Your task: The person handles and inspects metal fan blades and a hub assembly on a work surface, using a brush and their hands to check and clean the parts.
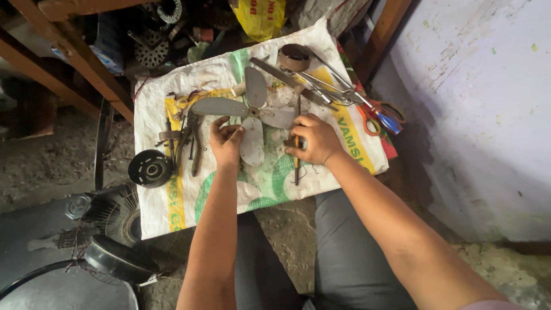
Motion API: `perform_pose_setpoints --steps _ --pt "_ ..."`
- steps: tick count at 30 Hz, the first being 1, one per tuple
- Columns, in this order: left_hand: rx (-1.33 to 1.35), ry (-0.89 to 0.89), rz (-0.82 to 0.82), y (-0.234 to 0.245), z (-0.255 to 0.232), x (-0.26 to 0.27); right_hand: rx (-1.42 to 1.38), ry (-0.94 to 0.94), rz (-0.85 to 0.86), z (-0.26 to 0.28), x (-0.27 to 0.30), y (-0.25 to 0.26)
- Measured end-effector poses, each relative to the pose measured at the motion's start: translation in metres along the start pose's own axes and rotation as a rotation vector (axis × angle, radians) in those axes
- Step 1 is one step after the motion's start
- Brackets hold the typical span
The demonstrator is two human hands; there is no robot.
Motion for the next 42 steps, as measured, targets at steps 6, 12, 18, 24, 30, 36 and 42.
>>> perform_pose_setpoints --steps 6,12,18,24,30,36,42 --pt "0.019 0.095 0.048 -0.002 0.000 -0.003 0.001 -0.077 -0.036 -0.016 0.005 -0.003" --pt "0.082 0.213 0.110 -0.004 -0.015 0.007 -0.184 -0.353 -0.220 -0.051 0.018 -0.005" --pt "0.066 0.037 0.032 -0.026 -0.095 0.005 -0.706 -0.505 -0.477 -0.104 0.030 -0.024" --pt "-0.442 -0.729 0.248 -0.082 -0.200 0.036 -0.684 -0.598 -0.467 -0.118 0.041 -0.029" --pt "-1.289 -1.064 0.416 -0.102 -0.130 0.072 -0.436 -0.603 -0.728 -0.112 0.040 -0.002" --pt "-1.517 -0.653 0.391 -0.094 -0.073 0.083 -0.167 -0.543 -0.683 -0.103 0.035 0.005" --pt "-1.488 -0.427 0.554 -0.128 -0.077 0.094 -0.179 -0.417 -0.501 -0.075 0.024 0.007"
Point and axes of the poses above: each hand's wrist, its own x-axis away from the middle knuckle, its own y-axis out of the back of the hand, z = x × y, the point moved 8 cm from there along -x, towards the middle knuckle, and after that the axes turned 13 degrees about -z, right-handed, at the moved point
